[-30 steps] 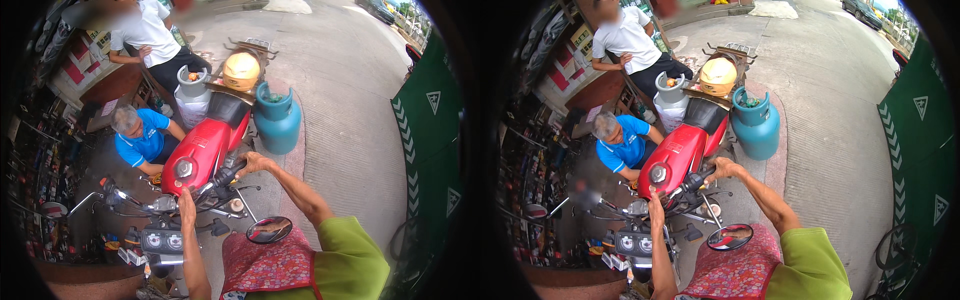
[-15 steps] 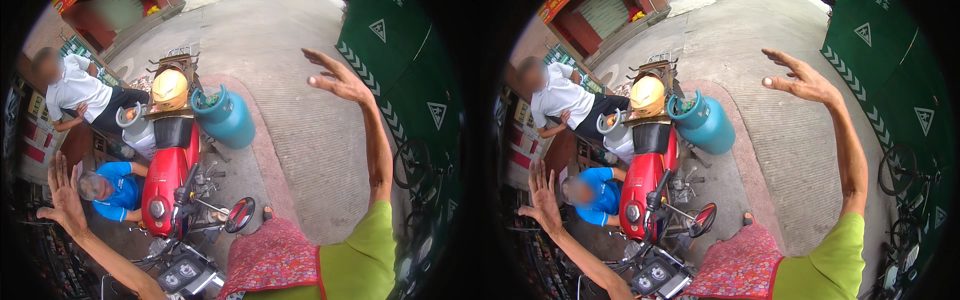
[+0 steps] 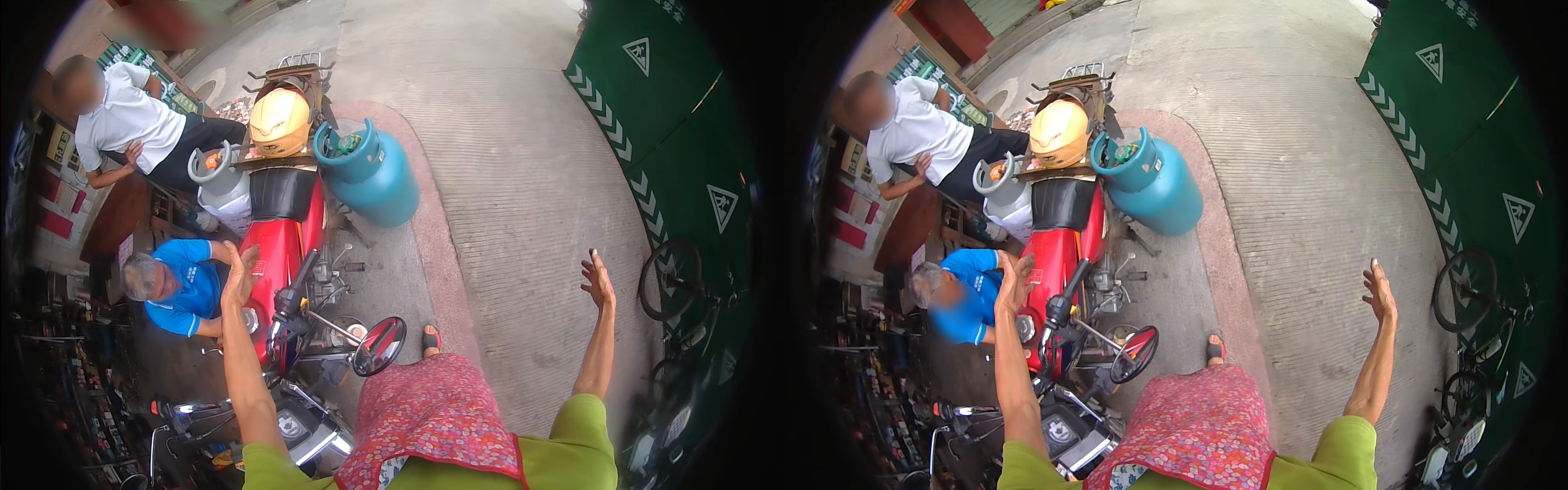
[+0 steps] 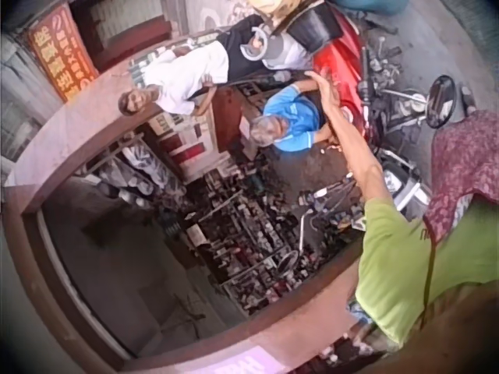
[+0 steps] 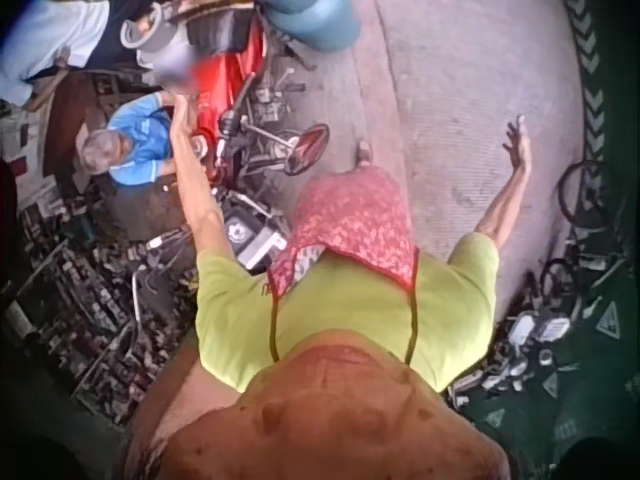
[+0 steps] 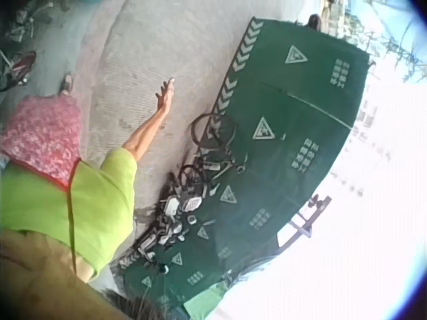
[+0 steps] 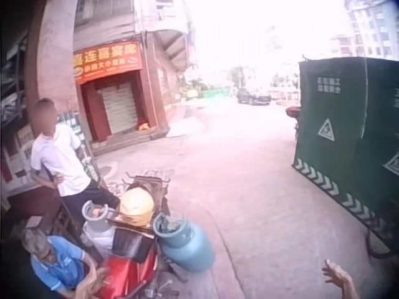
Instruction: The person retrieves a packaged inner tube from a shelf, removes it from the plastic bag, and carries it outside to a red motorcycle. The person hands the inner tube to a man working on the motorcycle's front wheel.
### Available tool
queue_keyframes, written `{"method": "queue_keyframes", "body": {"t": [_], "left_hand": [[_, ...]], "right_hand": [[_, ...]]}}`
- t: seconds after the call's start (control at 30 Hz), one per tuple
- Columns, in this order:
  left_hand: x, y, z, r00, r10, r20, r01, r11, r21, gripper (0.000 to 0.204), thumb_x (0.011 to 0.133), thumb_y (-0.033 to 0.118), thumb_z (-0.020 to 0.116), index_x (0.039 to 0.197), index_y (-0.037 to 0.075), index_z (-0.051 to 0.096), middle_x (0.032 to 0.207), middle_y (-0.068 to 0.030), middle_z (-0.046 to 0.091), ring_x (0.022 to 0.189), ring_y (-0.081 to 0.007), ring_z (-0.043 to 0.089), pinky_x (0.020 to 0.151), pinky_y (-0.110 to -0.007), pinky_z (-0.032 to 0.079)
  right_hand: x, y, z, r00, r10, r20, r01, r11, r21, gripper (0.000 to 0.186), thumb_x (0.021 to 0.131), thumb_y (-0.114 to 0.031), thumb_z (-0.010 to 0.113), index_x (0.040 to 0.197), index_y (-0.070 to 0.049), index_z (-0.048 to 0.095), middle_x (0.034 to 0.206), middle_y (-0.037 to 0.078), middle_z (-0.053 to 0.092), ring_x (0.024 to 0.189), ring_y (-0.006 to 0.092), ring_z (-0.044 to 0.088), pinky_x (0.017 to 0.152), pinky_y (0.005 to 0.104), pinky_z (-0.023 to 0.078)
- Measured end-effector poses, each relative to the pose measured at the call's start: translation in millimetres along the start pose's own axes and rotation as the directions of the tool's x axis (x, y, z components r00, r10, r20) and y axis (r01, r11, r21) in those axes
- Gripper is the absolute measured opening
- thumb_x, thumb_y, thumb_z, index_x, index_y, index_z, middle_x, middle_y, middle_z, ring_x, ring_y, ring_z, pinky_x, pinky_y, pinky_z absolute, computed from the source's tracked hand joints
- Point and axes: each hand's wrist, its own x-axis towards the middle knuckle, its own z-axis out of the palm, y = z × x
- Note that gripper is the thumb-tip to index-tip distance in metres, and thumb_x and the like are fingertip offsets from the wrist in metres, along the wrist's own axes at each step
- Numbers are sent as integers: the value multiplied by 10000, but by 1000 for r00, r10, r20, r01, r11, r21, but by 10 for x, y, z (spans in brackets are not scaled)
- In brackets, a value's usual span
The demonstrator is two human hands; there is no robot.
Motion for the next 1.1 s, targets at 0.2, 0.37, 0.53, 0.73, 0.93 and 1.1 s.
{"method": "queue_keyframes", "body": {"t": [0.2,0.37,0.53,0.73,0.93,1.1], "left_hand": [[-150,61,26,999,32,18,-32,999,-4,1202,709,917,89,1466,-1,264,1548,-186,201,1456,-323,85,1137,-560,60],[-294,-41,8,997,65,37,-63,996,-59,1225,694,925,99,1464,-16,254,1542,-178,217,1453,-307,106,1140,-551,71],[-527,-213,-73,996,85,24,-82,991,-111,1223,683,927,96,1451,-1,303,1533,-225,204,1454,-336,72,1132,-577,61],[-1001,22,-444,994,109,18,-110,957,270,1189,712,907,97,1420,-10,364,1477,-213,335,1416,-312,236,1147,-484,180],[-2084,1559,-1141,836,528,-153,-382,758,529,974,852,790,240,1352,-11,478,1413,-256,419,1372,-318,337,1126,-395,241],[-3326,2808,-1664,596,779,-198,-703,624,341,1144,703,913,261,1293,-40,488,1187,-124,565,1112,-202,519,969,-329,389]], "right_hand": [[27,-78,171,999,15,37,-12,997,-72,1067,785,-778,452,1521,-98,86,1522,260,206,1413,426,182,1098,614,193],[89,-135,125,998,28,50,-22,992,-127,1080,780,-781,453,1518,-82,89,1509,285,215,1402,442,201,1087,620,218],[100,-100,180,997,63,33,-55,977,-204,1073,784,-750,493,1511,-60,112,1466,312,283,1359,459,285,1053,619,278],[249,-497,917,987,-13,162,89,878,-470,1051,781,-647,629,1481,-4,180,1219,220,536,1005,345,602,742,456,525],[-1276,-2403,2877,566,-474,674,813,454,-364,1056,751,-708,614,1439,31,303,1036,248,654,996,342,642,891,486,499],[-3252,-3423,4298,-48,-640,767,827,406,390,1097,705,-603,727,1460,21,234,1106,241,644,1015,350,655,882,457,530]]}}
